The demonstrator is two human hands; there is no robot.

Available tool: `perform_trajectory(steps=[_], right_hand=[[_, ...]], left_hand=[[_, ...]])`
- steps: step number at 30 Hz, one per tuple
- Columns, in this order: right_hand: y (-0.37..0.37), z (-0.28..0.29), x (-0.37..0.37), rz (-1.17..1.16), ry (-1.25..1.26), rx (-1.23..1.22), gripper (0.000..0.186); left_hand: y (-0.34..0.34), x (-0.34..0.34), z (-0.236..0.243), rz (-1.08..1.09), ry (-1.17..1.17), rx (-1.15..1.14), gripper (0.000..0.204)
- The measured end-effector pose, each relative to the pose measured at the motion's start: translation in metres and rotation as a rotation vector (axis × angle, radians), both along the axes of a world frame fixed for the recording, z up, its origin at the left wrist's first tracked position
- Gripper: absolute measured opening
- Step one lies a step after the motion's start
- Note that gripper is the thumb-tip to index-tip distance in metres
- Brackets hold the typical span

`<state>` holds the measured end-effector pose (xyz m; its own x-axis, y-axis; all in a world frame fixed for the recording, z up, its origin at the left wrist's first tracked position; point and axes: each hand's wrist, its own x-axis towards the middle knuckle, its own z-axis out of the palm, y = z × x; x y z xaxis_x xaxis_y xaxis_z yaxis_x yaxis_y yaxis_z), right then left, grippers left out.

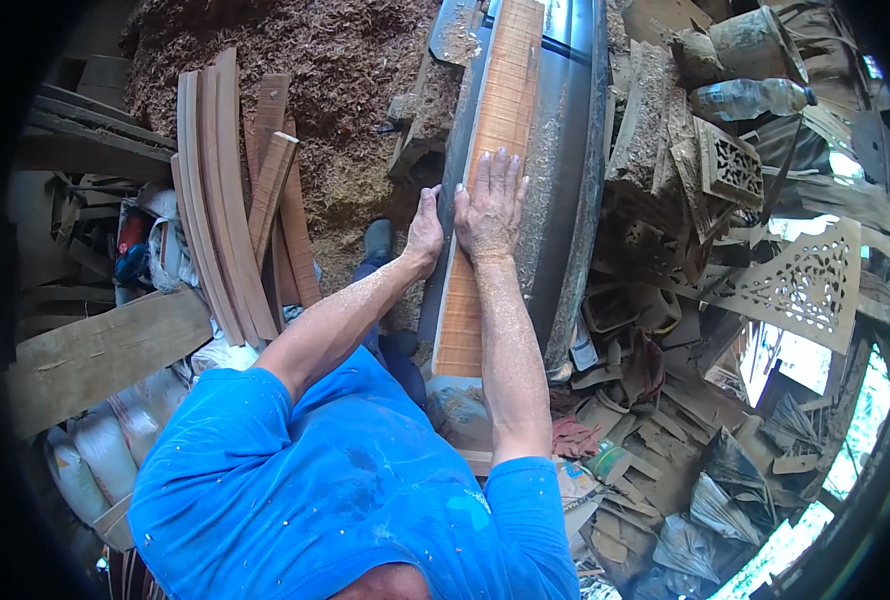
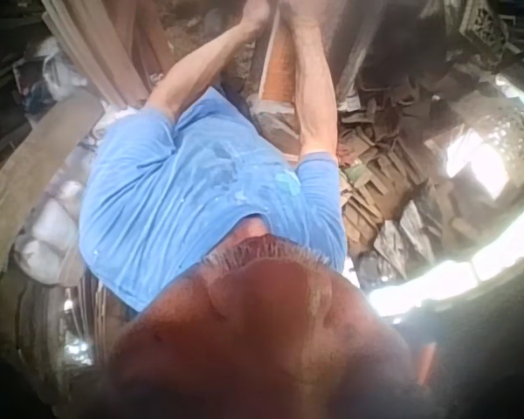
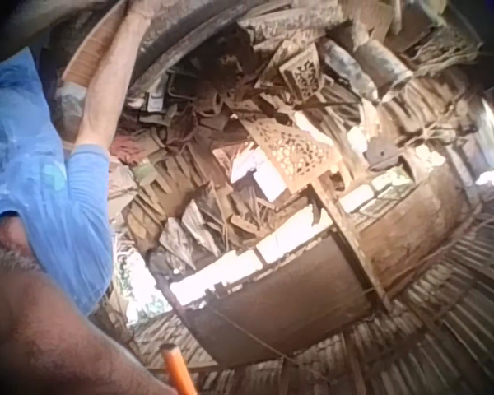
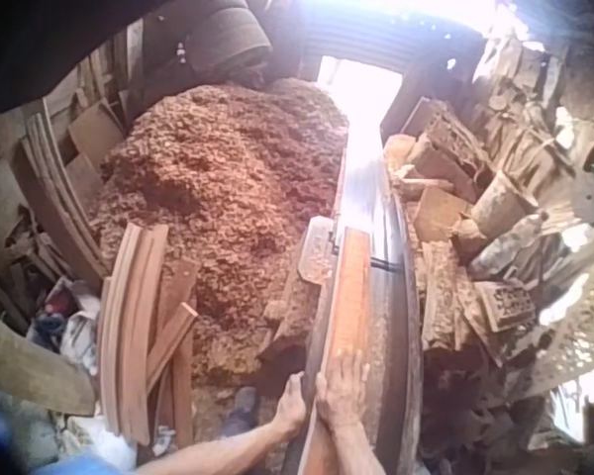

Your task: The person handles several wooden planks, aligns them, measures one with a tape measure, and subsequently passes them through a power planer one by one to smooth the surfaces.

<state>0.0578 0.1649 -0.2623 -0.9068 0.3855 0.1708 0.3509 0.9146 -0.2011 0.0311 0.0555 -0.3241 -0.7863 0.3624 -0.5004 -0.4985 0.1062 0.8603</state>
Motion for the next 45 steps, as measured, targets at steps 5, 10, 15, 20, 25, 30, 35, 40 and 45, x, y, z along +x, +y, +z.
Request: perform_trajectory(steps=[5,10,15,20,25,30,35,40,45], right_hand=[[0.012,-0.006,-0.026,0.022,0.010,0.018,0.067],[0.036,-0.010,-0.058,0.020,0.004,0.071,0.066],[0.058,-0.013,-0.095,0.015,-0.009,0.061,0.066],[0.091,-0.018,-0.148,0.019,-0.011,0.084,0.067],[0.150,-0.026,-0.232,0.037,-0.014,0.129,0.067],[0.221,-0.034,-0.324,0.016,0.006,0.160,0.068],[0.255,-0.034,-0.384,0.047,0.014,0.176,0.067],[0.273,-0.035,-0.423,0.085,0.058,0.143,0.068],[0.292,-0.038,-0.446,0.066,0.077,0.143,0.067]], left_hand=[[-0.002,0.000,-0.002,0.033,0.058,-0.032,0.073],[0.000,0.002,-0.004,0.039,0.055,-0.067,0.071],[-0.001,0.000,0.006,0.043,0.094,-0.095,0.068],[-0.002,-0.003,0.001,-0.035,0.156,-0.138,0.068],[0.022,-0.041,-0.014,-0.063,0.244,-0.123,0.064],[0.024,-0.049,0.002,-0.110,0.216,-0.119,0.066],[0.017,-0.053,0.013,-0.151,0.153,-0.118,0.075],[0.017,-0.055,0.020,-0.188,0.161,-0.150,0.078],[0.019,-0.062,0.021,-0.237,0.130,-0.169,0.080]])
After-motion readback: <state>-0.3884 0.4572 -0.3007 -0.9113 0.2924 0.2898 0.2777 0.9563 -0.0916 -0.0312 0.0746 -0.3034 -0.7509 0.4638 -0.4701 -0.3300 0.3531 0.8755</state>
